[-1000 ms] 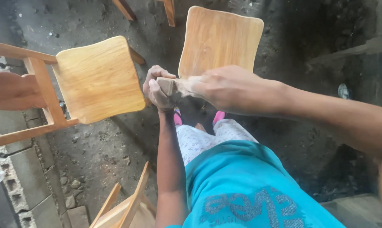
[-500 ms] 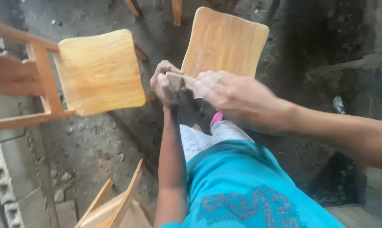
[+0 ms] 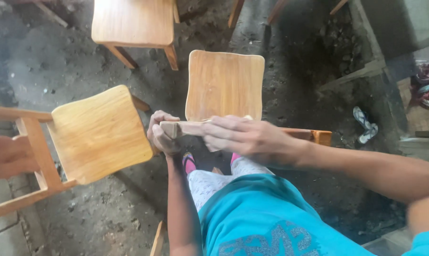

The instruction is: The person sands the wooden frame of a chair using a piece of sandpaper. They work on the seat frame, backrest, and legs, frequently adjusting the sandpaper and repositioning the chair to access different surfaces.

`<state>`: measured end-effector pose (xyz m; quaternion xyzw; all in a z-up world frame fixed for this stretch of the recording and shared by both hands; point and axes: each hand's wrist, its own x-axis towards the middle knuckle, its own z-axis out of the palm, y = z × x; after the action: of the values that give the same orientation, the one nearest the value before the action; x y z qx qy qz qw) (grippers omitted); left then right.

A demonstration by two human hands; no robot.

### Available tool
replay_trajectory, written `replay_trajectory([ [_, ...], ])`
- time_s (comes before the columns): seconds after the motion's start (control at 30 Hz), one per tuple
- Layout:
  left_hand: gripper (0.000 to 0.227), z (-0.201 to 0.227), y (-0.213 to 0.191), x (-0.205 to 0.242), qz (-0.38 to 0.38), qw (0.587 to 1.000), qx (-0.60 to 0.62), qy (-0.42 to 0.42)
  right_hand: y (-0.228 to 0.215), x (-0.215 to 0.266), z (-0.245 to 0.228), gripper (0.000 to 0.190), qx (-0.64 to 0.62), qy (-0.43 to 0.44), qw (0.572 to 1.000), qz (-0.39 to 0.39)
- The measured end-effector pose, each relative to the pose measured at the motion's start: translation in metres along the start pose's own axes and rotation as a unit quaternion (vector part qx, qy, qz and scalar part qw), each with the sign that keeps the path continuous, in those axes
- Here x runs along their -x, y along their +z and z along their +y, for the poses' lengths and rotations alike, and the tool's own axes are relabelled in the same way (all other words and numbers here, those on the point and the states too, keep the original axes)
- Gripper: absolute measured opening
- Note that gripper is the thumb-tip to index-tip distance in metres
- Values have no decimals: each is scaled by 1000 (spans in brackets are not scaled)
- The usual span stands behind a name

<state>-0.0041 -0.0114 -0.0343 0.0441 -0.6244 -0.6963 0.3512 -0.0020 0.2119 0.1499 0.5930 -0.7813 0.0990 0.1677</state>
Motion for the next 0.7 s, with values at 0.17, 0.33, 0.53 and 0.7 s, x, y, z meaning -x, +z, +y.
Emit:
replay_trajectory([
  [0.17, 50, -12, -8, 1, -14, 999, -37, 2, 96, -39, -16, 23, 39, -4, 997, 65],
  [0.33, 48, 5, -6, -9, -33, 999, -35, -6, 26, -10, -7, 26, -6, 14, 998, 64],
  [0.53, 45, 35, -25, -12, -104, 988, -112, -18, -29, 101, -32, 29, -3, 198, 976, 91],
  [0.7, 62, 91, -33, -43, -350, 894, -263, 94, 9, 110, -64, 31, 33, 406, 892, 197],
])
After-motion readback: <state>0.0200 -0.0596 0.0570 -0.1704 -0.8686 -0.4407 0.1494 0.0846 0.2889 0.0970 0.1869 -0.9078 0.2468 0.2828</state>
